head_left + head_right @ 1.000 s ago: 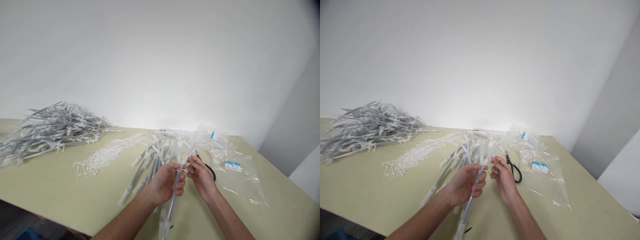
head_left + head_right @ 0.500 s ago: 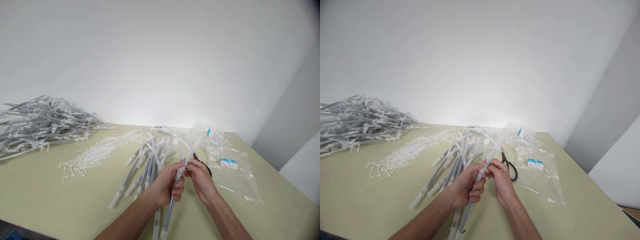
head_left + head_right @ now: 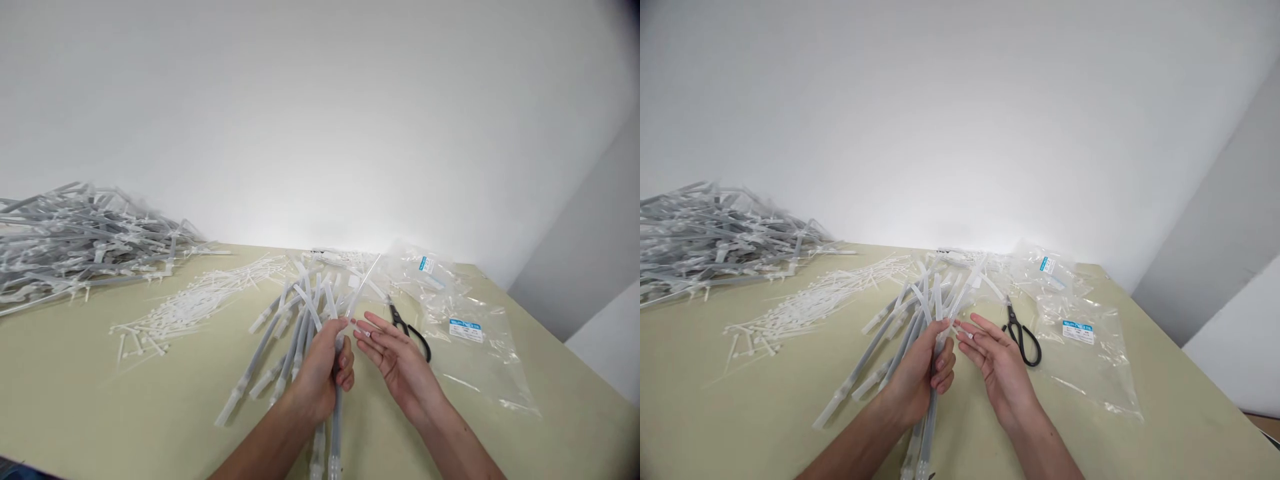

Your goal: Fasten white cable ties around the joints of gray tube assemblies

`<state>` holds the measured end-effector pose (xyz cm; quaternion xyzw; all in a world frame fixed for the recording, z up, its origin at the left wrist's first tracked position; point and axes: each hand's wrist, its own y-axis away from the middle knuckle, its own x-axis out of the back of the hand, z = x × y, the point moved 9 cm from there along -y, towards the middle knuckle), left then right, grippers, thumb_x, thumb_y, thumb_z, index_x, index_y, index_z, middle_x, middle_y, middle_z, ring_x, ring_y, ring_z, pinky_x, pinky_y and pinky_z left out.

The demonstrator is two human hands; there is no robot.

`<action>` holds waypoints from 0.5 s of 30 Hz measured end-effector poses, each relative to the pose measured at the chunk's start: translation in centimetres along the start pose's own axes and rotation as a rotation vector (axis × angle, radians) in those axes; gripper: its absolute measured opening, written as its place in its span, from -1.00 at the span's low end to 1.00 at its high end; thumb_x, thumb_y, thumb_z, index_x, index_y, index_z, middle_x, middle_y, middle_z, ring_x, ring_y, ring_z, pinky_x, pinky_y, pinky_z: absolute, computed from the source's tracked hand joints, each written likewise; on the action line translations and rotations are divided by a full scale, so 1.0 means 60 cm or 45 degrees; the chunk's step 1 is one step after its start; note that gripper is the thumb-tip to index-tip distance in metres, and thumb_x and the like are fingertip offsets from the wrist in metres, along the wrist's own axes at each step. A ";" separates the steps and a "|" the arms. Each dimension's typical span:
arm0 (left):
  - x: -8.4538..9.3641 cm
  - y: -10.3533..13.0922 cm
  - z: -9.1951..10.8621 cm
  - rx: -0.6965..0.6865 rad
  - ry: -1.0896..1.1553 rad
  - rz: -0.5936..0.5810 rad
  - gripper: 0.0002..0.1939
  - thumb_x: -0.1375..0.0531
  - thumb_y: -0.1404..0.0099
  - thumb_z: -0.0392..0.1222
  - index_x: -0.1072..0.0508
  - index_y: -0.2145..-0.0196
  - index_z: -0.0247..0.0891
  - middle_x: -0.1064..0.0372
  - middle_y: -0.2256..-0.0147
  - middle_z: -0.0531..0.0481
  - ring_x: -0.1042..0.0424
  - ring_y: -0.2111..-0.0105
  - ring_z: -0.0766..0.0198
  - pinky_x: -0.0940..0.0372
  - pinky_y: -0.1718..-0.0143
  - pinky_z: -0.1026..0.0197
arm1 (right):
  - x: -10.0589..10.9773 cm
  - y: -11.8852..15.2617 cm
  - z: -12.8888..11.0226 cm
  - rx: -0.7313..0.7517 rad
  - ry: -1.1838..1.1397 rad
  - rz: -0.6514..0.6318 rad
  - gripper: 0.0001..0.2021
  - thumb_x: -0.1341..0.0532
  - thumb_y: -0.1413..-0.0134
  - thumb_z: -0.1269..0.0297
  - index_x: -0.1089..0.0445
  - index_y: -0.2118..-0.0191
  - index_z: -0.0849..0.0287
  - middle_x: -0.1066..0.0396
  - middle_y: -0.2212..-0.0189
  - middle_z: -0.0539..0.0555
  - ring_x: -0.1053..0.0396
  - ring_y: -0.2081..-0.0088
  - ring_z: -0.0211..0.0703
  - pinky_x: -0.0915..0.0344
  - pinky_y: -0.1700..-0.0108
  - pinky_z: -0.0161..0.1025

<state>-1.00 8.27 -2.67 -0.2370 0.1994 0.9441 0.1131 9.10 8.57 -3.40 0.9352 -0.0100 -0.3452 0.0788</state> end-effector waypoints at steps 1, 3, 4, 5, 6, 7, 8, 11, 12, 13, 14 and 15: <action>-0.001 0.002 0.004 -0.031 0.012 -0.007 -0.69 -0.07 -0.19 0.03 -0.21 0.57 -0.21 0.06 0.78 0.25 0.16 0.81 0.47 0.13 0.75 0.34 | 0.000 0.000 0.002 -0.001 -0.013 0.005 -0.67 -0.37 0.18 0.39 -0.48 0.18 0.20 -0.54 0.29 0.13 -0.47 0.18 -0.05 -0.34 0.04 -0.15; -0.003 0.006 0.012 -0.084 0.028 -0.032 -0.76 -0.07 -0.21 0.02 -0.29 0.45 -0.20 0.06 0.77 0.26 0.17 0.81 0.46 0.14 0.77 0.34 | -0.001 0.000 0.006 -0.006 -0.032 0.007 -0.67 -0.38 0.17 0.39 -0.48 0.17 0.19 -0.55 0.34 0.09 -0.48 0.21 -0.10 -0.36 0.06 -0.19; -0.005 0.007 0.015 -0.104 0.031 -0.043 -0.77 -0.07 -0.21 0.02 -0.31 0.40 -0.19 0.07 0.77 0.27 0.18 0.81 0.46 0.14 0.77 0.35 | -0.003 0.000 0.008 -0.014 -0.039 -0.002 -0.68 -0.38 0.16 0.38 -0.48 0.18 0.19 -0.55 0.35 0.08 -0.49 0.23 -0.12 -0.37 0.08 -0.21; -0.006 0.009 0.018 -0.121 0.028 -0.051 -0.78 -0.07 -0.21 0.02 -0.32 0.37 -0.18 0.07 0.77 0.27 0.19 0.81 0.46 0.14 0.77 0.35 | -0.006 0.001 0.010 -0.024 -0.047 -0.020 -0.69 -0.38 0.15 0.38 -0.48 0.18 0.19 -0.55 0.36 0.08 -0.49 0.25 -0.14 -0.38 0.10 -0.23; -0.006 0.010 0.020 -0.136 0.021 -0.052 -0.78 -0.07 -0.22 0.02 -0.32 0.35 -0.18 0.07 0.76 0.27 0.19 0.81 0.46 0.14 0.78 0.36 | -0.010 0.002 0.012 -0.035 -0.058 -0.044 -0.71 -0.38 0.14 0.38 -0.48 0.19 0.19 -0.55 0.36 0.07 -0.49 0.27 -0.17 -0.39 0.12 -0.25; -0.006 0.011 0.021 -0.148 0.010 -0.044 -0.78 -0.07 -0.21 0.01 -0.32 0.34 -0.19 0.07 0.76 0.27 0.18 0.81 0.46 0.13 0.78 0.36 | -0.014 0.004 0.014 -0.046 -0.071 -0.069 -0.72 -0.38 0.13 0.38 -0.48 0.19 0.19 -0.55 0.35 0.07 -0.49 0.29 -0.18 -0.39 0.13 -0.26; -0.004 0.012 0.022 -0.159 -0.003 -0.026 -0.78 -0.08 -0.21 0.01 -0.32 0.34 -0.19 0.06 0.75 0.27 0.17 0.81 0.46 0.13 0.79 0.36 | -0.019 0.005 0.015 -0.054 -0.086 -0.092 -0.72 -0.38 0.13 0.38 -0.48 0.19 0.19 -0.55 0.33 0.07 -0.49 0.29 -0.20 -0.39 0.14 -0.28; 0.003 0.014 0.025 -0.211 -0.047 0.057 -0.76 -0.11 -0.19 0.04 -0.30 0.35 -0.20 0.03 0.73 0.26 0.14 0.81 0.47 0.13 0.80 0.37 | -0.027 0.011 0.013 -0.046 -0.111 -0.130 -0.70 -0.39 0.15 0.40 -0.48 0.20 0.17 -0.55 0.31 0.07 -0.48 0.23 -0.19 -0.38 0.12 -0.29; 0.005 0.014 0.027 -0.233 -0.060 0.080 -0.75 -0.12 -0.18 0.05 -0.29 0.36 -0.20 0.02 0.73 0.26 0.13 0.81 0.48 0.13 0.81 0.37 | -0.028 0.012 0.012 -0.030 -0.108 -0.134 -0.70 -0.40 0.17 0.40 -0.48 0.20 0.16 -0.55 0.31 0.07 -0.48 0.22 -0.18 -0.38 0.12 -0.29; 0.006 0.015 0.028 -0.254 -0.073 0.098 -0.74 -0.13 -0.18 0.06 -0.28 0.36 -0.19 0.00 0.72 0.26 0.13 0.81 0.48 0.13 0.82 0.38 | -0.029 0.013 0.010 -0.011 -0.100 -0.135 -0.70 -0.40 0.19 0.40 -0.49 0.22 0.16 -0.55 0.32 0.07 -0.48 0.22 -0.18 -0.38 0.13 -0.29; 0.007 0.015 0.028 -0.274 -0.083 0.114 -0.73 -0.14 -0.18 0.06 -0.27 0.36 -0.19 -0.01 0.72 0.26 0.13 0.81 0.49 0.12 0.82 0.38 | -0.029 0.013 0.009 0.010 -0.087 -0.132 -0.71 -0.41 0.20 0.40 -0.49 0.24 0.15 -0.55 0.34 0.06 -0.48 0.23 -0.17 -0.38 0.14 -0.29; 0.008 0.016 0.029 -0.290 -0.092 0.127 -0.72 -0.14 -0.17 0.07 -0.27 0.37 -0.20 -0.01 0.72 0.26 0.12 0.82 0.49 0.12 0.83 0.39 | -0.028 0.013 0.007 0.029 -0.072 -0.129 -0.72 -0.42 0.22 0.39 -0.50 0.27 0.15 -0.55 0.35 0.05 -0.48 0.24 -0.17 -0.38 0.15 -0.28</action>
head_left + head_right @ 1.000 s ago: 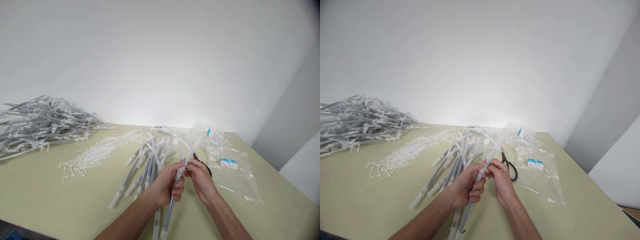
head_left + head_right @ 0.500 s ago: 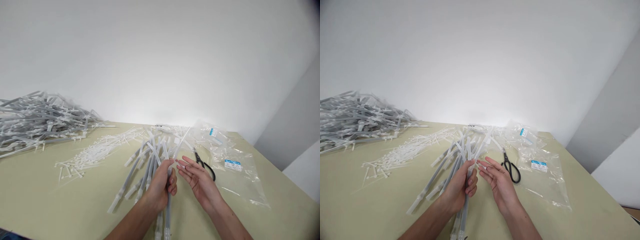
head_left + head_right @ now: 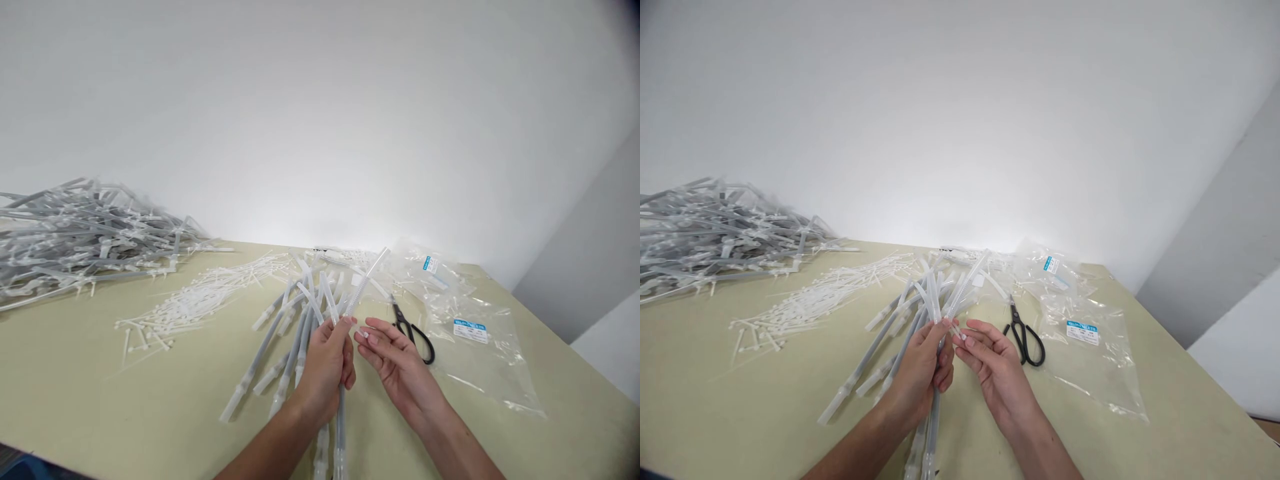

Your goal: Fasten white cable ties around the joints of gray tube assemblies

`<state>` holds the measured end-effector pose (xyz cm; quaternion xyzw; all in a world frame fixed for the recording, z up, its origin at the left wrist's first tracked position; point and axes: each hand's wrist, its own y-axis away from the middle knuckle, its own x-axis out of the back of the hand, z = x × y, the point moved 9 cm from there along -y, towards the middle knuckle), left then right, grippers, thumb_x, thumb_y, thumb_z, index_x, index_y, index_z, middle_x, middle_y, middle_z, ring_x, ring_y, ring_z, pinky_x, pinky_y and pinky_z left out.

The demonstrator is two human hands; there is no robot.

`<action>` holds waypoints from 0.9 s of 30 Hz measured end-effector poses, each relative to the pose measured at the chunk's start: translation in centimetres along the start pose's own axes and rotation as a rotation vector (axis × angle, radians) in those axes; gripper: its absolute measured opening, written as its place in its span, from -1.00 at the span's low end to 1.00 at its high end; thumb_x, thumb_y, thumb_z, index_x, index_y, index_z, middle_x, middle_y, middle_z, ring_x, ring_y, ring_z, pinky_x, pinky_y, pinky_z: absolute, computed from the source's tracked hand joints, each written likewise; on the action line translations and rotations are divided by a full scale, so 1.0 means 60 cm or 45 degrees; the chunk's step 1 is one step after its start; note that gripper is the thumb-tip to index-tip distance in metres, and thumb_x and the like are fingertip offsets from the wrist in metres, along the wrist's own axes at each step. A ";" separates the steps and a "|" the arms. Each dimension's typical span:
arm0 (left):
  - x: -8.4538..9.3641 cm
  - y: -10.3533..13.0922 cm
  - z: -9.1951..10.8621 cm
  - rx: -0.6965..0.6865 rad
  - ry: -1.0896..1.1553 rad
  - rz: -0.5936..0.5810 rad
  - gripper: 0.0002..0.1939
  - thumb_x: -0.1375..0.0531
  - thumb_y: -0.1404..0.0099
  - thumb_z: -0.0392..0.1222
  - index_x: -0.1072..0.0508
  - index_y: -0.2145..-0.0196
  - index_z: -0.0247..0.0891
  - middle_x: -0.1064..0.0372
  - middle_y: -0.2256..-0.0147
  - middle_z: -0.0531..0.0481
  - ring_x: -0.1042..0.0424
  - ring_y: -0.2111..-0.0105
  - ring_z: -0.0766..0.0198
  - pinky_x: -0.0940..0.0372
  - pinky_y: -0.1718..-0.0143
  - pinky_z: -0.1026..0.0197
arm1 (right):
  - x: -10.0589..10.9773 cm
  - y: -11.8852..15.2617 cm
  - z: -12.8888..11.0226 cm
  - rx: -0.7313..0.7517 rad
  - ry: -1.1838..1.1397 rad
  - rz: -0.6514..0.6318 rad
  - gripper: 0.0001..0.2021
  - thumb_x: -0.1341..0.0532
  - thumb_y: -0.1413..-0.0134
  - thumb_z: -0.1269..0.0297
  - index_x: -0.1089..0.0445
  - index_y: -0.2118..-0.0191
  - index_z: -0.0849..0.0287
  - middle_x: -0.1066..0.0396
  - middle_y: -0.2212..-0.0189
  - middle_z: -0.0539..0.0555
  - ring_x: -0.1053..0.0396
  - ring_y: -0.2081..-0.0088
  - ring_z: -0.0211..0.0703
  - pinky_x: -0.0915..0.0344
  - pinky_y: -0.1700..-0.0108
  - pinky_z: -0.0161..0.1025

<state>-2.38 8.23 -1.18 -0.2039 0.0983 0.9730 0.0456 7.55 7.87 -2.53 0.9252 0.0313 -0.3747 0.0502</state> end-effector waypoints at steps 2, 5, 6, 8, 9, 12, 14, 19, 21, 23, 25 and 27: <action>0.001 0.000 0.001 -0.021 -0.016 0.023 -0.71 -0.15 -0.17 0.08 -0.27 0.37 -0.20 -0.01 0.71 0.26 0.12 0.82 0.50 0.12 0.83 0.40 | 0.001 0.000 -0.001 0.027 0.036 0.007 -0.75 -0.43 0.23 0.37 -0.50 0.31 0.15 -0.54 0.37 0.04 -0.48 0.27 -0.17 -0.38 0.17 -0.27; 0.001 0.001 0.002 -0.043 -0.028 0.043 -0.70 -0.15 -0.17 0.08 -0.26 0.38 -0.20 0.00 0.70 0.27 0.10 0.82 0.52 0.11 0.83 0.42 | 0.000 0.000 -0.002 0.058 0.084 0.002 -0.76 -0.43 0.24 0.35 -0.50 0.33 0.14 -0.54 0.40 0.03 -0.48 0.28 -0.16 -0.38 0.18 -0.26; 0.001 0.001 0.003 -0.049 -0.032 0.049 -0.70 -0.15 -0.17 0.08 -0.25 0.38 -0.21 0.00 0.70 0.27 0.09 0.82 0.52 0.09 0.83 0.42 | -0.001 0.001 -0.003 0.067 0.101 -0.003 -0.77 -0.43 0.23 0.35 -0.49 0.33 0.14 -0.54 0.40 0.03 -0.48 0.28 -0.16 -0.37 0.18 -0.26; 0.001 0.001 0.004 -0.067 -0.046 0.062 -0.71 -0.14 -0.19 0.08 -0.24 0.39 -0.21 0.00 0.70 0.26 0.08 0.81 0.52 0.07 0.83 0.43 | -0.004 0.004 -0.006 0.090 0.144 -0.008 -0.77 -0.43 0.22 0.34 -0.48 0.33 0.14 -0.54 0.41 0.03 -0.47 0.28 -0.16 -0.36 0.18 -0.26; 0.001 0.002 0.005 -0.083 -0.056 0.067 -0.71 -0.14 -0.20 0.07 -0.24 0.39 -0.21 0.00 0.70 0.26 0.08 0.81 0.52 0.07 0.83 0.43 | -0.005 0.006 -0.009 0.107 0.176 -0.002 -0.76 -0.43 0.22 0.34 -0.48 0.32 0.14 -0.53 0.40 0.03 -0.47 0.29 -0.17 -0.36 0.18 -0.26; -0.001 0.004 0.009 -0.144 -0.102 0.059 -0.71 -0.12 -0.21 0.06 -0.20 0.43 -0.21 0.01 0.69 0.26 0.08 0.80 0.52 0.07 0.83 0.43 | -0.002 0.011 -0.019 0.184 0.311 0.071 -0.76 -0.43 0.21 0.32 -0.46 0.32 0.15 -0.53 0.43 0.03 -0.46 0.33 -0.19 -0.35 0.19 -0.25; -0.005 0.006 0.010 -0.177 -0.135 0.038 -0.71 -0.12 -0.22 0.06 -0.19 0.43 -0.20 0.03 0.69 0.26 0.09 0.80 0.53 0.07 0.83 0.43 | 0.003 0.014 -0.025 0.235 0.390 0.142 -0.76 -0.43 0.22 0.30 -0.46 0.34 0.16 -0.52 0.47 0.03 -0.46 0.37 -0.20 -0.35 0.20 -0.23; -0.011 0.008 0.008 -0.203 -0.195 0.005 -0.73 -0.12 -0.23 0.05 -0.20 0.39 -0.20 0.03 0.68 0.28 0.10 0.81 0.53 0.07 0.84 0.44 | 0.013 0.014 -0.028 0.274 0.437 0.227 -0.75 -0.43 0.26 0.28 -0.45 0.37 0.18 -0.52 0.49 0.04 -0.45 0.39 -0.16 -0.35 0.21 -0.17; -0.010 0.009 0.008 -0.207 -0.205 0.025 -0.75 -0.13 -0.22 0.02 -0.21 0.38 -0.20 0.02 0.68 0.28 0.11 0.81 0.54 0.08 0.84 0.44 | 0.014 0.013 -0.025 0.257 0.418 0.218 -0.74 -0.44 0.26 0.27 -0.45 0.35 0.18 -0.52 0.47 0.05 -0.44 0.38 -0.16 -0.35 0.18 -0.15; -0.006 0.009 0.009 -0.198 -0.202 0.049 -0.77 -0.14 -0.22 -0.01 -0.22 0.36 -0.20 0.01 0.68 0.28 0.13 0.80 0.55 0.08 0.83 0.44 | 0.011 0.013 -0.022 0.238 0.373 0.185 -0.73 -0.43 0.25 0.28 -0.46 0.33 0.17 -0.52 0.43 0.06 -0.44 0.34 -0.15 -0.34 0.16 -0.14; -0.005 0.009 0.009 -0.189 -0.190 0.054 -0.79 -0.14 -0.22 -0.03 -0.23 0.36 -0.21 0.01 0.68 0.28 0.12 0.80 0.55 0.07 0.83 0.44 | 0.008 0.013 -0.021 0.225 0.320 0.152 -0.74 -0.42 0.22 0.28 -0.46 0.31 0.17 -0.52 0.39 0.07 -0.43 0.30 -0.14 -0.34 0.14 -0.14; -0.005 0.009 0.009 -0.179 -0.173 0.045 -0.79 -0.15 -0.22 -0.04 -0.24 0.36 -0.21 0.01 0.68 0.28 0.11 0.80 0.55 0.05 0.82 0.44 | 0.006 0.014 -0.020 0.218 0.284 0.134 -0.76 -0.41 0.19 0.28 -0.46 0.30 0.16 -0.52 0.37 0.07 -0.43 0.27 -0.14 -0.34 0.12 -0.14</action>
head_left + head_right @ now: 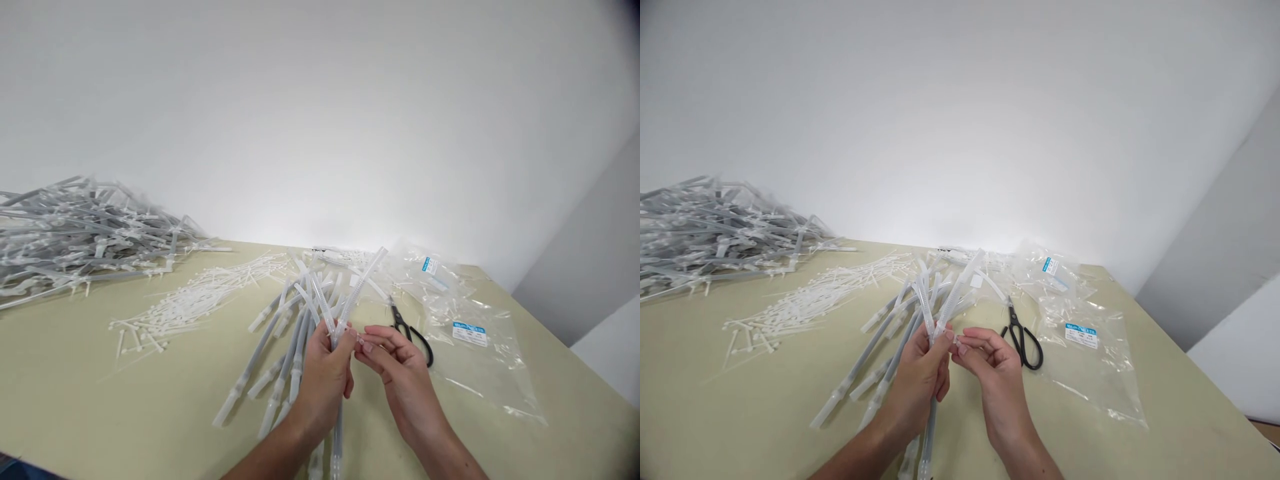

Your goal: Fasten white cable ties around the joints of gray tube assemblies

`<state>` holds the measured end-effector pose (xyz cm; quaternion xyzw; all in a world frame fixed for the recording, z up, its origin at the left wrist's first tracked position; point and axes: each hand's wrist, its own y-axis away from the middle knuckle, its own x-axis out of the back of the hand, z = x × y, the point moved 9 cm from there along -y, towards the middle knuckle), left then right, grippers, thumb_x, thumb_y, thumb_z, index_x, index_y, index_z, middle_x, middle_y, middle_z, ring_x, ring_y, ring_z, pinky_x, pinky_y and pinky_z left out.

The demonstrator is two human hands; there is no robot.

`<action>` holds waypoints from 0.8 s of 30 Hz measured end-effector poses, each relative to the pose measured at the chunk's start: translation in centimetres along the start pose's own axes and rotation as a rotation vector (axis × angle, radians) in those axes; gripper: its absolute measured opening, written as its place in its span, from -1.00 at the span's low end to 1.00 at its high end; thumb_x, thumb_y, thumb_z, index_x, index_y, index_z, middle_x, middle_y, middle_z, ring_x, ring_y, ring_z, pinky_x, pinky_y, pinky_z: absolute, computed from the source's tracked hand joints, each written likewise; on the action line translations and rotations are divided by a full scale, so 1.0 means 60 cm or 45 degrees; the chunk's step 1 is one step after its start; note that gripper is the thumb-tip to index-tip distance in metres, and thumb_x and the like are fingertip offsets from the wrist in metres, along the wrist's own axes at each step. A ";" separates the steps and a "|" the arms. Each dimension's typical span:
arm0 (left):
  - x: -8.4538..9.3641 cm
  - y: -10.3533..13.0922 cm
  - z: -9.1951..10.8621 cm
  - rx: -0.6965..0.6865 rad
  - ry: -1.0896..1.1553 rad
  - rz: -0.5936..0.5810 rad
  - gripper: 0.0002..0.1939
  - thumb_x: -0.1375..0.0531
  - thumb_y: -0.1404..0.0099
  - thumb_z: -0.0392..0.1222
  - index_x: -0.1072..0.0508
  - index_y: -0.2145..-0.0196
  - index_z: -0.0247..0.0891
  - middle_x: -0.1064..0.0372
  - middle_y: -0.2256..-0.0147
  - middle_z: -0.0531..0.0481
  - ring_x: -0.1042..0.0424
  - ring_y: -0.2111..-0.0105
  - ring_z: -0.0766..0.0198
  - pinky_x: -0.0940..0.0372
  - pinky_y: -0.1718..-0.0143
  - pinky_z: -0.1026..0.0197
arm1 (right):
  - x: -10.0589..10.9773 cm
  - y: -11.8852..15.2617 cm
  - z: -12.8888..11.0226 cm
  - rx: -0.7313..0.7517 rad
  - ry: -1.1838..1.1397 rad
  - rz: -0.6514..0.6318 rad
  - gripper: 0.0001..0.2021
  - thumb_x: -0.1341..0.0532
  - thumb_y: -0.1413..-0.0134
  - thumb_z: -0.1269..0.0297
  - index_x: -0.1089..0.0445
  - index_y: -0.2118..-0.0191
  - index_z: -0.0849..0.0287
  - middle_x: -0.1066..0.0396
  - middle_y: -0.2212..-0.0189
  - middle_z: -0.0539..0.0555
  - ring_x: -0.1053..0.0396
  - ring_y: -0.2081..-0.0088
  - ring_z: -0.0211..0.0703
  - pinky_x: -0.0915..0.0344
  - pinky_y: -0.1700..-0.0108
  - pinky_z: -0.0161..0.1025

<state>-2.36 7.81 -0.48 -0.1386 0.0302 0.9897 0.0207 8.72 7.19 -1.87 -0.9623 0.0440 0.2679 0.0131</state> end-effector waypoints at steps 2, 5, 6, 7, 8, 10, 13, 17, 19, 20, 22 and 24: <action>-0.001 0.000 0.000 0.009 0.011 -0.003 -0.78 -0.16 -0.21 -0.04 -0.25 0.36 -0.22 0.00 0.69 0.28 0.10 0.80 0.55 0.05 0.81 0.44 | 0.000 0.000 0.000 -0.001 -0.026 0.000 -0.77 -0.40 0.17 0.29 -0.46 0.30 0.15 -0.52 0.37 0.06 -0.43 0.27 -0.15 -0.33 0.11 -0.14; 0.001 0.001 0.000 0.031 0.024 0.030 -0.77 -0.17 -0.19 -0.03 -0.25 0.36 -0.22 0.00 0.70 0.27 0.10 0.80 0.55 0.06 0.82 0.44 | 0.001 0.000 0.000 -0.009 -0.044 0.004 -0.76 -0.40 0.16 0.29 -0.46 0.29 0.15 -0.52 0.38 0.06 -0.43 0.26 -0.14 -0.33 0.09 -0.13; 0.002 0.002 0.000 0.036 0.027 0.039 -0.77 -0.17 -0.19 -0.03 -0.25 0.37 -0.22 0.00 0.70 0.27 0.10 0.80 0.54 0.07 0.82 0.44 | 0.001 -0.001 0.001 -0.014 -0.045 0.009 -0.76 -0.40 0.17 0.29 -0.46 0.29 0.15 -0.52 0.38 0.06 -0.44 0.26 -0.14 -0.33 0.09 -0.12; 0.002 0.002 0.000 0.042 0.031 0.044 -0.77 -0.17 -0.18 -0.03 -0.25 0.37 -0.22 0.01 0.71 0.28 0.10 0.80 0.54 0.08 0.82 0.44 | 0.001 -0.001 0.001 -0.019 -0.044 0.014 -0.76 -0.40 0.17 0.28 -0.46 0.28 0.15 -0.52 0.38 0.06 -0.44 0.26 -0.13 -0.33 0.09 -0.12; 0.002 0.002 0.000 0.045 0.033 0.044 -0.77 -0.18 -0.17 -0.03 -0.25 0.37 -0.22 0.01 0.71 0.28 0.10 0.81 0.54 0.08 0.83 0.44 | 0.001 -0.001 0.002 -0.023 -0.042 0.018 -0.75 -0.40 0.17 0.28 -0.46 0.28 0.15 -0.52 0.38 0.06 -0.44 0.26 -0.12 -0.33 0.09 -0.11; 0.002 0.002 0.000 0.049 0.038 0.041 -0.78 -0.18 -0.16 -0.04 -0.26 0.37 -0.22 0.01 0.72 0.28 0.10 0.81 0.53 0.07 0.83 0.44 | 0.001 -0.002 0.001 -0.028 -0.035 0.023 -0.75 -0.40 0.16 0.27 -0.46 0.27 0.15 -0.52 0.37 0.07 -0.44 0.25 -0.11 -0.33 0.10 -0.11; 0.002 0.001 -0.001 0.052 0.055 0.040 -0.80 -0.17 -0.16 -0.06 -0.27 0.36 -0.22 0.01 0.73 0.28 0.09 0.81 0.52 0.07 0.84 0.43 | 0.000 -0.001 0.001 -0.038 -0.019 0.012 -0.75 -0.39 0.14 0.25 -0.46 0.26 0.14 -0.51 0.35 0.07 -0.44 0.24 -0.09 -0.34 0.11 -0.11; 0.002 -0.001 0.000 0.042 0.073 0.027 -0.81 -0.16 -0.17 -0.09 -0.27 0.34 -0.23 -0.01 0.72 0.27 0.09 0.82 0.51 0.07 0.84 0.43 | -0.001 0.001 0.000 -0.008 0.041 -0.001 -0.77 -0.36 0.09 0.23 -0.46 0.25 0.12 -0.50 0.32 0.06 -0.43 0.23 -0.10 -0.35 0.12 -0.12; 0.002 -0.001 0.000 0.039 0.078 0.010 -0.82 -0.16 -0.17 -0.09 -0.28 0.34 -0.23 0.00 0.73 0.27 0.09 0.82 0.51 0.07 0.84 0.42 | -0.005 0.002 -0.003 0.022 0.099 -0.032 -0.79 -0.32 0.04 0.20 -0.46 0.23 0.11 -0.49 0.27 0.07 -0.41 0.20 -0.09 -0.35 0.13 -0.12; 0.002 0.000 0.000 0.036 0.080 0.002 -0.82 -0.15 -0.18 -0.09 -0.28 0.33 -0.24 0.00 0.73 0.27 0.09 0.82 0.51 0.07 0.84 0.42 | -0.008 0.003 -0.004 0.035 0.131 -0.055 -0.79 -0.30 0.01 0.19 -0.46 0.22 0.11 -0.49 0.23 0.07 -0.40 0.19 -0.09 -0.35 0.13 -0.12; 0.003 0.000 0.001 0.030 0.087 -0.011 -0.82 -0.14 -0.18 -0.10 -0.28 0.32 -0.24 0.00 0.74 0.27 0.10 0.82 0.51 0.07 0.85 0.42 | -0.015 0.004 -0.006 0.054 0.185 -0.099 -0.79 -0.27 -0.03 0.17 -0.46 0.21 0.11 -0.47 0.18 0.09 -0.39 0.19 -0.09 -0.36 0.15 -0.14; 0.002 0.001 0.002 0.028 0.088 -0.020 -0.82 -0.14 -0.18 -0.09 -0.28 0.32 -0.24 -0.01 0.73 0.26 0.09 0.82 0.51 0.08 0.84 0.42 | -0.020 0.005 -0.010 0.071 0.220 -0.128 -0.79 -0.26 -0.04 0.16 -0.47 0.21 0.11 -0.47 0.18 0.09 -0.39 0.22 -0.11 -0.36 0.18 -0.16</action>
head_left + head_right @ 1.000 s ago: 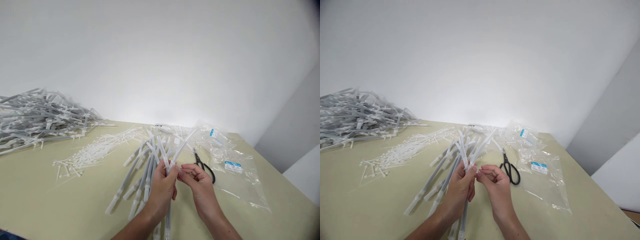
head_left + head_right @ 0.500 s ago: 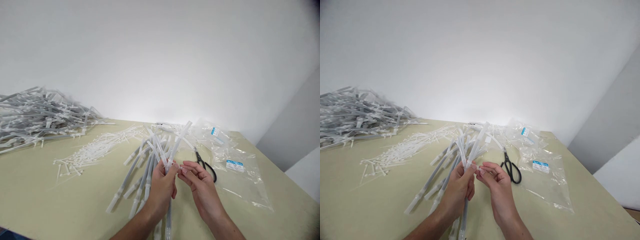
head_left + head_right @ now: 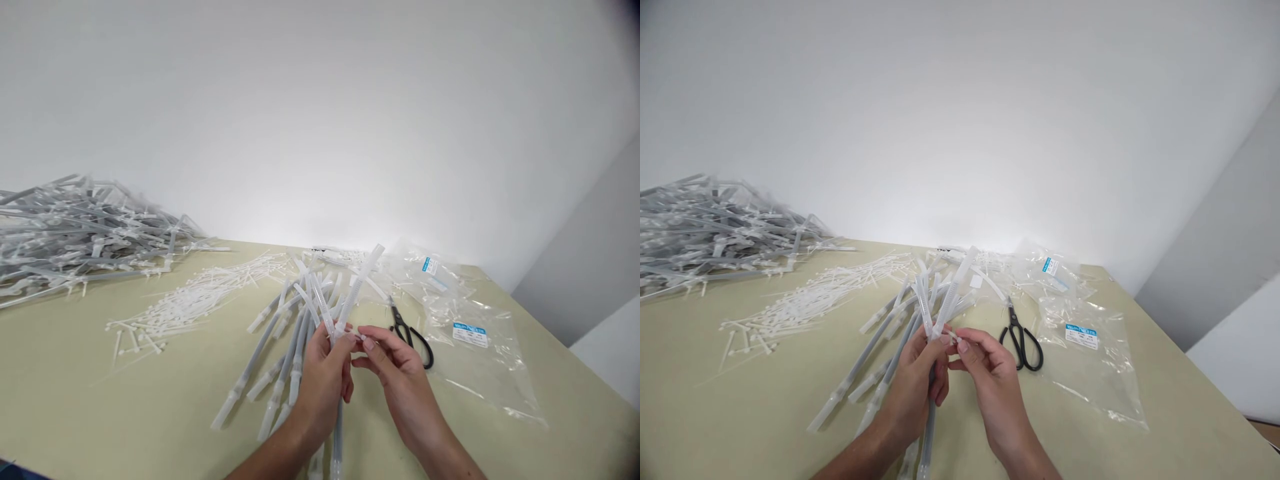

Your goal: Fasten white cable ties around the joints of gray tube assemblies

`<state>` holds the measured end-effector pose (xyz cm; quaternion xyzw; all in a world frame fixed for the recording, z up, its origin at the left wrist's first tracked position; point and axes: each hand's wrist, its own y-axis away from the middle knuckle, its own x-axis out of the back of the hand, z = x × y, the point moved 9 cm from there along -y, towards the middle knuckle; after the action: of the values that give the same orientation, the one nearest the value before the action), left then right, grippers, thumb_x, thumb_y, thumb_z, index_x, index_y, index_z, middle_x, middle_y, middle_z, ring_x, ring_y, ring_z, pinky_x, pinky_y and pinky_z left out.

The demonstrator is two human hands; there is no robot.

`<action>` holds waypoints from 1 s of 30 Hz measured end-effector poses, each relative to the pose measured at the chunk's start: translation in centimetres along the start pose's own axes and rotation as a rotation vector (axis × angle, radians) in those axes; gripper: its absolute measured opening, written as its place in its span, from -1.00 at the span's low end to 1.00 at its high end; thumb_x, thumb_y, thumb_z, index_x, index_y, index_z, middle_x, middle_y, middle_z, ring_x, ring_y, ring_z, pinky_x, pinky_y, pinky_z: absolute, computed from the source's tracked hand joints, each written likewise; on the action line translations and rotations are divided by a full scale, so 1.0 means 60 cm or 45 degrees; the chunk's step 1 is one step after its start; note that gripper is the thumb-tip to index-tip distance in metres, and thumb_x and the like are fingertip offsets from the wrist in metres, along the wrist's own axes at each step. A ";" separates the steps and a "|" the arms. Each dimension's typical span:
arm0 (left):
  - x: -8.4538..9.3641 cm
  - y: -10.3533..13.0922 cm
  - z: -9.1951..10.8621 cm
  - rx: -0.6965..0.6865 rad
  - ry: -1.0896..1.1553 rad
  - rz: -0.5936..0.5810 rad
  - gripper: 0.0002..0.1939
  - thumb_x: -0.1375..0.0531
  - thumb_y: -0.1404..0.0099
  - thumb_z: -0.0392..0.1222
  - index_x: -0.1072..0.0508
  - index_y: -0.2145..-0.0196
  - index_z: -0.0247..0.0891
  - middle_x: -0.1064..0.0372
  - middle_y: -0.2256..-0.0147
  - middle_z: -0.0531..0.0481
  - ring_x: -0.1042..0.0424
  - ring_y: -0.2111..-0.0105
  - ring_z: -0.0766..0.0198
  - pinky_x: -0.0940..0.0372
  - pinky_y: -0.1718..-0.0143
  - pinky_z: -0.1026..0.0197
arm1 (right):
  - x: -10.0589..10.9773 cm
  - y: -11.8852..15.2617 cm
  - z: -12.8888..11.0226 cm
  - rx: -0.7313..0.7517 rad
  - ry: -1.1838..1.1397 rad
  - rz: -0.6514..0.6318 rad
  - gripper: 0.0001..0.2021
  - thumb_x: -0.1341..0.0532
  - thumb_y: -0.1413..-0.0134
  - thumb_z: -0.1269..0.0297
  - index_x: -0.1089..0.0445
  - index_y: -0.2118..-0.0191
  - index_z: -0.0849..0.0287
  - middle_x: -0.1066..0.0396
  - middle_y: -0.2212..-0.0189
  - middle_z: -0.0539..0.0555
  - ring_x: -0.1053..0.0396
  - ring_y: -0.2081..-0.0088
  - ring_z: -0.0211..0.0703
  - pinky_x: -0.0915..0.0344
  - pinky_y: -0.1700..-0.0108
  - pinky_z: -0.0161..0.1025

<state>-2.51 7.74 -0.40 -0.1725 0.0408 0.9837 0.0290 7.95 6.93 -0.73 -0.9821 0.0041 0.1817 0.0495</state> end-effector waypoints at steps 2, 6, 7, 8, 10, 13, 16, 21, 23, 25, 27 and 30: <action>-0.001 0.001 0.001 -0.001 -0.005 -0.002 -0.81 -0.14 -0.18 -0.08 -0.28 0.33 -0.25 -0.01 0.73 0.26 0.09 0.82 0.51 0.07 0.84 0.43 | -0.003 0.000 -0.004 0.014 0.026 -0.015 -0.79 -0.27 -0.03 0.17 -0.48 0.22 0.11 -0.48 0.22 0.08 -0.39 0.29 -0.13 -0.35 0.22 -0.17; -0.001 0.003 0.001 0.001 -0.029 0.022 -0.80 -0.16 -0.17 -0.07 -0.27 0.33 -0.25 -0.02 0.71 0.26 0.09 0.82 0.52 0.07 0.84 0.43 | -0.004 0.001 -0.006 0.017 0.065 -0.008 -0.79 -0.29 0.01 0.17 -0.49 0.23 0.11 -0.49 0.32 0.06 -0.37 0.36 -0.16 -0.32 0.24 -0.20; 0.000 0.003 0.001 0.001 -0.041 0.029 -0.79 -0.16 -0.17 -0.07 -0.27 0.33 -0.25 -0.03 0.70 0.26 0.08 0.82 0.53 0.07 0.84 0.43 | -0.003 0.001 -0.006 0.015 0.068 0.000 -0.79 -0.30 0.02 0.17 -0.50 0.24 0.11 -0.49 0.33 0.06 -0.36 0.36 -0.16 -0.32 0.25 -0.20; 0.001 0.003 0.001 -0.002 -0.054 0.038 -0.79 -0.16 -0.17 -0.07 -0.28 0.33 -0.24 -0.04 0.70 0.26 0.08 0.82 0.53 0.07 0.84 0.43 | -0.002 0.001 -0.006 0.013 0.070 0.009 -0.79 -0.30 0.02 0.16 -0.50 0.25 0.11 -0.48 0.35 0.05 -0.36 0.36 -0.16 -0.31 0.25 -0.21; 0.003 0.003 0.002 -0.010 -0.076 0.046 -0.80 -0.15 -0.17 -0.08 -0.27 0.34 -0.24 -0.05 0.69 0.26 0.07 0.82 0.53 0.06 0.84 0.43 | -0.001 0.002 -0.005 0.010 0.086 0.017 -0.80 -0.30 0.03 0.16 -0.50 0.26 0.10 -0.48 0.37 0.04 -0.35 0.38 -0.18 -0.30 0.26 -0.24; 0.005 0.004 0.005 -0.021 -0.088 0.055 -0.83 -0.15 -0.18 -0.10 -0.26 0.35 -0.23 -0.08 0.68 0.25 0.05 0.81 0.53 0.05 0.83 0.43 | -0.002 0.003 -0.006 0.025 0.147 0.016 -0.82 -0.29 0.01 0.16 -0.49 0.27 0.10 -0.46 0.41 0.01 -0.33 0.40 -0.21 -0.28 0.31 -0.28; 0.007 0.004 0.006 -0.022 -0.102 0.071 -0.82 -0.15 -0.17 -0.10 -0.24 0.35 -0.22 -0.09 0.67 0.25 0.04 0.81 0.53 0.04 0.83 0.43 | 0.003 0.005 -0.012 0.063 0.230 0.070 -0.82 -0.29 0.01 0.15 -0.49 0.31 0.12 -0.40 0.53 -0.02 -0.29 0.44 -0.23 -0.26 0.38 -0.30; 0.008 0.003 0.001 -0.017 -0.123 0.098 -0.82 -0.15 -0.17 -0.09 -0.24 0.34 -0.21 -0.07 0.67 0.27 0.05 0.81 0.53 0.02 0.83 0.43 | 0.005 0.005 -0.011 0.057 0.291 0.072 -0.79 -0.28 0.01 0.13 -0.49 0.33 0.17 -0.33 0.59 -0.03 -0.21 0.53 -0.26 -0.21 0.47 -0.31; 0.010 0.004 -0.002 -0.015 -0.130 0.115 -0.81 -0.15 -0.17 -0.08 -0.25 0.33 -0.21 -0.06 0.67 0.27 0.05 0.81 0.53 0.00 0.82 0.42 | 0.003 0.004 -0.007 0.039 0.292 0.046 -0.78 -0.28 0.01 0.13 -0.49 0.33 0.18 -0.34 0.58 -0.02 -0.20 0.54 -0.27 -0.19 0.49 -0.31; 0.011 0.004 -0.005 -0.013 -0.144 0.123 -0.80 -0.15 -0.17 -0.07 -0.25 0.32 -0.20 -0.07 0.67 0.27 0.04 0.81 0.52 0.01 0.82 0.42 | 0.002 0.004 -0.004 0.029 0.285 0.043 -0.77 -0.28 0.01 0.12 -0.49 0.33 0.19 -0.32 0.59 -0.02 -0.19 0.55 -0.27 -0.19 0.50 -0.31; 0.011 0.004 -0.007 -0.023 -0.172 0.116 -0.80 -0.16 -0.17 -0.06 -0.24 0.33 -0.20 -0.07 0.67 0.27 0.03 0.80 0.52 0.01 0.81 0.43 | 0.003 0.004 -0.003 0.022 0.280 0.053 -0.77 -0.27 0.00 0.11 -0.49 0.32 0.18 -0.31 0.59 -0.03 -0.19 0.55 -0.27 -0.18 0.51 -0.32; 0.009 0.005 -0.006 -0.055 -0.231 0.086 -0.80 -0.16 -0.18 -0.05 -0.23 0.35 -0.19 -0.06 0.67 0.26 0.00 0.80 0.51 0.01 0.81 0.43 | 0.004 0.005 -0.005 0.017 0.288 0.077 -0.76 -0.27 0.01 0.10 -0.49 0.30 0.17 -0.32 0.59 -0.03 -0.19 0.55 -0.27 -0.19 0.52 -0.33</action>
<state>-2.92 7.43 -0.87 -0.0819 0.0225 0.9964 -0.0044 8.25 6.59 -0.59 -0.9954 0.0405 0.0712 0.0495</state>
